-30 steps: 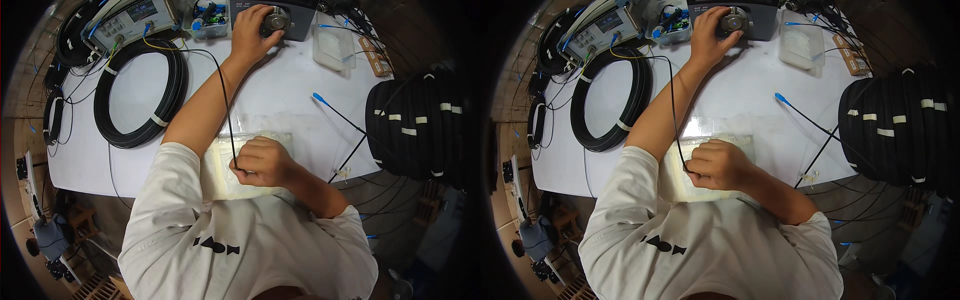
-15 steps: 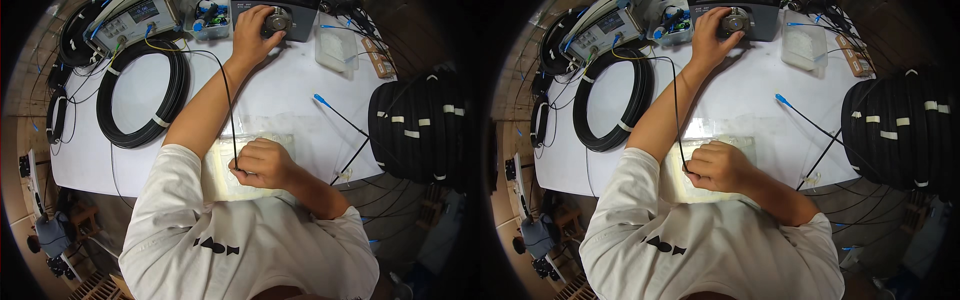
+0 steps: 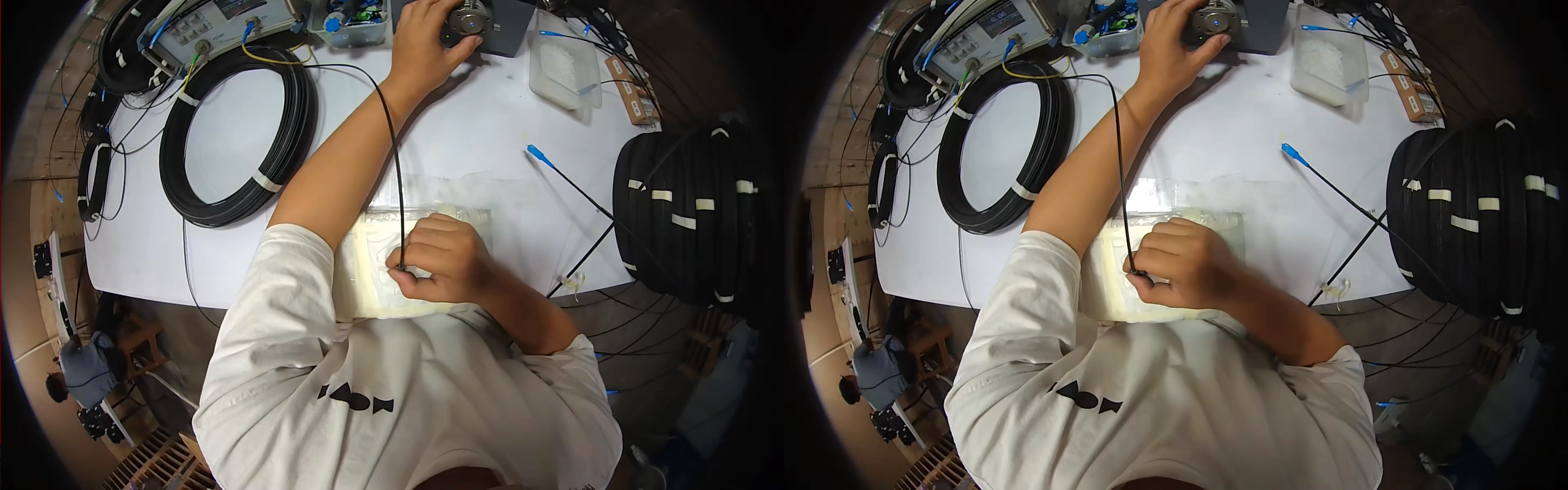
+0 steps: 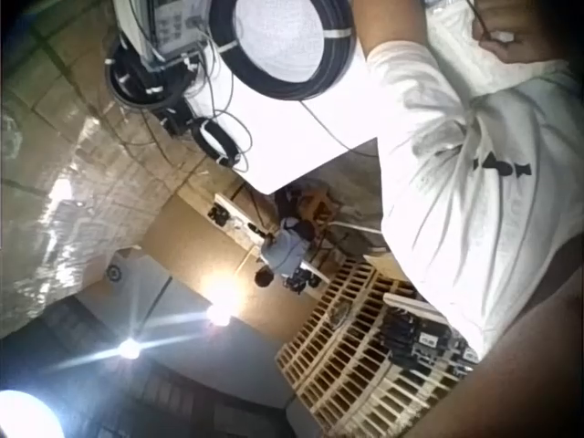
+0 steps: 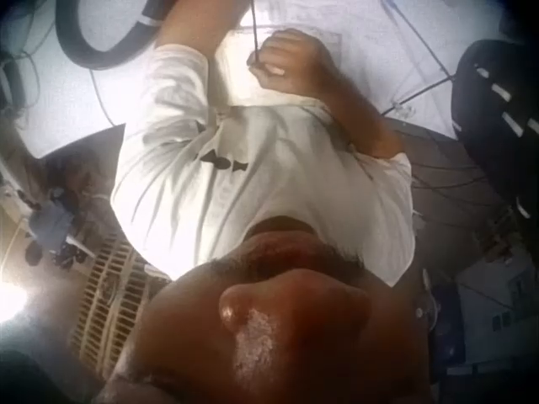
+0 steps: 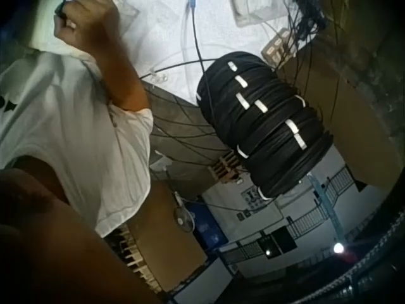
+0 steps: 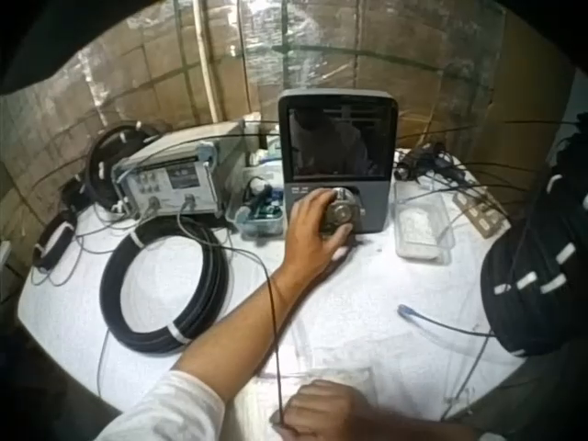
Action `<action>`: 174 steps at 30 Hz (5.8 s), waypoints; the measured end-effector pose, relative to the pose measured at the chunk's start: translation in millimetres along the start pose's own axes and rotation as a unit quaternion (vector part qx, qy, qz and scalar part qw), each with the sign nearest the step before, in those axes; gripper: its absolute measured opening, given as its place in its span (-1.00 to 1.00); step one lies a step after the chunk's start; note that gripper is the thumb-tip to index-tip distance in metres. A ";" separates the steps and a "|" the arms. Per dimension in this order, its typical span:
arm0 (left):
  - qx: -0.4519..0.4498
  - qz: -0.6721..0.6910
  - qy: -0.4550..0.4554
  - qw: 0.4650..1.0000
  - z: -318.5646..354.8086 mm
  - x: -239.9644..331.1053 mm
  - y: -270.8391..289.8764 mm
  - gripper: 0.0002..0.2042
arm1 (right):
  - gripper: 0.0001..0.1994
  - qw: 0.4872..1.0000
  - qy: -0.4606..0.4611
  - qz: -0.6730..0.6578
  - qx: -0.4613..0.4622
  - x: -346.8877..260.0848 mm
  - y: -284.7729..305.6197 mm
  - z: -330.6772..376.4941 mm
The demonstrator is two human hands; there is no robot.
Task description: Inspecting and cleaning fiber optic cable connectors using a digital microscope and a specialized cleaning pen.
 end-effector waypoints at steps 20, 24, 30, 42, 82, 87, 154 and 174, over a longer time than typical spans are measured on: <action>-0.002 0.046 0.000 0.999 1.6 0.0 2.0 -0.40 | -0.78 0.999 -0.010 0.036 0.026 -4.9 1.6 -0.4; 0.000 0.045 0.005 0.999 3.6 1.3 3.0 -0.39 | -0.76 0.998 -0.002 0.057 0.032 -4.9 -1.9 -2.3; -0.009 0.043 0.002 0.999 0.3 2.0 2.1 -0.37 | -0.79 0.999 -0.014 0.029 0.018 -2.5 -0.7 -3.1; 0.004 0.043 -0.010 0.999 -0.2 3.9 2.1 -0.39 | -0.84 1.000 -0.016 0.013 0.003 1.1 -1.5 -4.5; 0.052 -0.001 -0.034 0.998 3.6 -2.4 -6.4 -0.38 | -0.84 0.999 0.002 -0.015 -0.034 5.0 -1.8 -3.8; 0.049 0.003 -0.018 0.999 5.8 -5.7 -2.3 -0.37 | -0.85 0.999 0.021 -0.021 -0.026 3.9 -0.4 -8.9; 0.017 -0.001 0.001 1.000 -1.2 -8.6 -5.3 -0.38 | -0.83 0.992 -0.083 -0.068 0.070 16.1 20.0 2.5; 0.027 0.033 0.017 0.999 0.0 -3.3 -0.3 -0.39 | -0.81 0.997 -0.056 -0.009 0.048 9.1 12.3 -2.8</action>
Point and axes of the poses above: each hand's wrist, its own z-axis away from the middle knuckle, its own y-axis out of the back of the hand, x = y × z, the point moved 9 cm from there along -z, towards the middle knuckle, and after that the axes turned 15 degrees about -x, right-handed, at the moved point
